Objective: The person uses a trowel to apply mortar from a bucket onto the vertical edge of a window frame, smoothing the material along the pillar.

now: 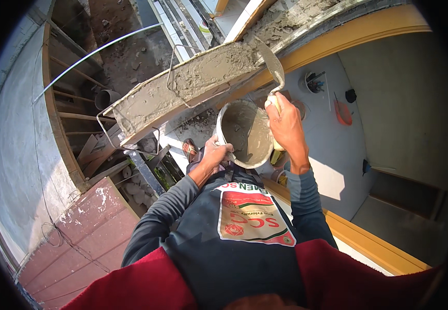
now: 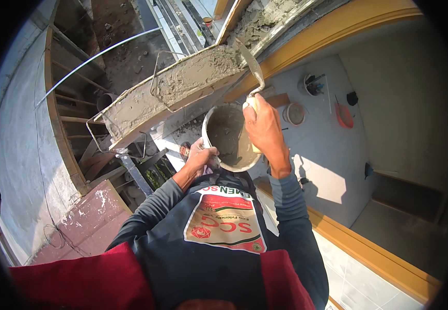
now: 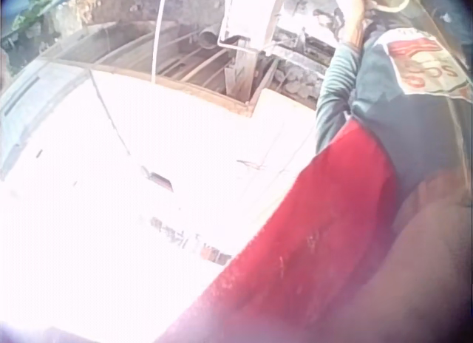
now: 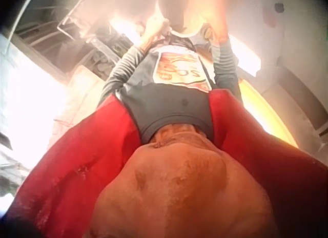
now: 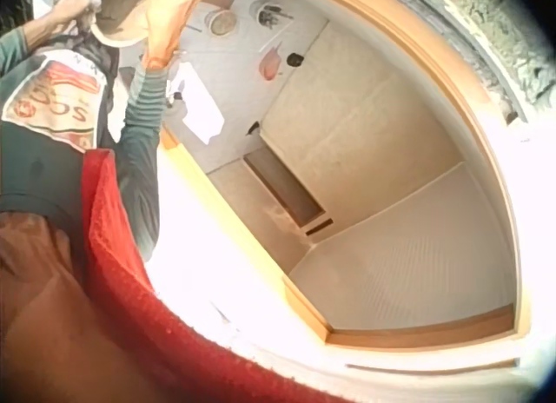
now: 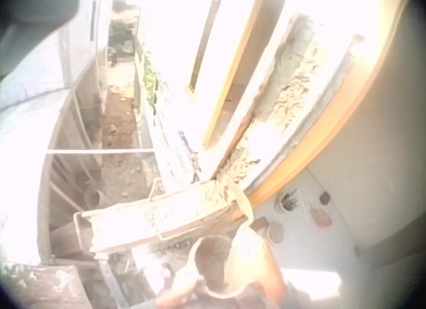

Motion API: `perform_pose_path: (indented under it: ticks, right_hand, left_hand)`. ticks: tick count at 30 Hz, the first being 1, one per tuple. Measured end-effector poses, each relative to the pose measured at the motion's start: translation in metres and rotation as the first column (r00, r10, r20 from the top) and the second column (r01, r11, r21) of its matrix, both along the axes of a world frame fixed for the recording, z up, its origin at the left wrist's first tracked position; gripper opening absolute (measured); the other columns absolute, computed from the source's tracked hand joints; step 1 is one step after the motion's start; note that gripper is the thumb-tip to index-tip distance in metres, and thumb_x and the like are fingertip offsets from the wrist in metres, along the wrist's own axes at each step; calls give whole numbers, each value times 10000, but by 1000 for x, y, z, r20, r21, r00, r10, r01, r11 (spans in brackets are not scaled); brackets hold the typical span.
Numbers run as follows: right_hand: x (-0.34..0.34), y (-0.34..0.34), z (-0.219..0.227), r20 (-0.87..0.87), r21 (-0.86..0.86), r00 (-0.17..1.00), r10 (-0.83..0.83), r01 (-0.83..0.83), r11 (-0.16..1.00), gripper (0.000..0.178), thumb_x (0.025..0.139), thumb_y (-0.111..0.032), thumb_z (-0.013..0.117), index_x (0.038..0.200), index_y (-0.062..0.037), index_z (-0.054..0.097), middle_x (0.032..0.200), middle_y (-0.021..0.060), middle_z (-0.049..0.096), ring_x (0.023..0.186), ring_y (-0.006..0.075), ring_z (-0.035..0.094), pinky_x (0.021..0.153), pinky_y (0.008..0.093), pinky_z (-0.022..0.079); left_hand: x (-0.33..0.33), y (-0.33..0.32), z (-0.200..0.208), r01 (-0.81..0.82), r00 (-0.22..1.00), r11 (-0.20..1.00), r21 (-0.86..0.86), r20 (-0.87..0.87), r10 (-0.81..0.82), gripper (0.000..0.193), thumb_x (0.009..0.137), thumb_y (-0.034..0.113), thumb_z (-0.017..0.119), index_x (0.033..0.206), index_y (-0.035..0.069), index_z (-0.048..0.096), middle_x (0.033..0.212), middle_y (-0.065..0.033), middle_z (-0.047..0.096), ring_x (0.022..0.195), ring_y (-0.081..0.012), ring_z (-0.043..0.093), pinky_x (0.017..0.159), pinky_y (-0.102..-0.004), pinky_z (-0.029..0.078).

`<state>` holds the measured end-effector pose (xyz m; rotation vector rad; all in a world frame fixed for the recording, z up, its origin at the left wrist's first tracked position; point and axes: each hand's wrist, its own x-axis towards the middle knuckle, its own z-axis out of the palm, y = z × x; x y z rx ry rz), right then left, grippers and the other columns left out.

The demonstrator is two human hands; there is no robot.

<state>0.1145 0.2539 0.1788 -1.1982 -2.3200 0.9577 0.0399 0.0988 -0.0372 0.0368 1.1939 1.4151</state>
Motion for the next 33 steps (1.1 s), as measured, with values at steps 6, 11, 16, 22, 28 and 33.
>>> perform_pose_path:
  ticks: [6,11,16,22,28,33]
  right_hand:
    - [2,3,-6,-17,-49,998,-66,65,997,201,940,-140,541,1005,50,556,804,283,613,740,470,602,687,467,484]
    - [-13,-3,8,3,-187,998,-65,65,980,187,939,-134,542,959,52,537,728,235,602,594,347,638,570,424,483]
    - [-5,13,-20,116,-183,992,42,-20,983,235,948,-156,564,1045,56,578,682,82,584,535,125,572,477,321,462]
    - [-13,7,-59,94,287,987,132,-154,945,244,932,-115,545,1070,84,574,824,276,634,756,451,637,681,459,501]
    - [-15,-17,-46,72,104,985,156,-163,981,307,926,-133,566,1083,131,562,960,347,613,930,516,588,797,495,480]
    - [-9,-11,-34,81,21,983,167,-169,985,331,942,-148,514,1134,115,571,867,229,645,673,311,649,644,415,536]
  left_hand:
    - [-8,-1,10,-1,1000,1000,11,27,1,343,694,-9,689,1029,5,615,730,-74,661,454,-112,506,408,-261,395]
    - [-15,-4,13,100,995,995,-29,-17,-101,380,736,-82,633,1106,7,612,863,-91,692,635,-168,661,558,-291,548]
    - [-13,-6,16,80,997,996,-33,3,-80,372,747,-77,635,1108,7,602,872,-91,691,643,-170,664,548,-283,543]
    - [-11,-7,10,84,996,996,-38,16,-84,364,755,-86,631,1105,13,609,887,-77,697,692,-167,670,564,-281,543]
    - [-5,-11,10,-10,1000,1000,-21,22,11,319,716,-6,675,1029,-1,613,737,-91,677,431,-133,530,394,-267,429]
    - [-13,-15,11,109,994,990,-85,-9,-111,372,752,-79,642,1109,23,623,882,-74,699,693,-169,666,574,-299,562]
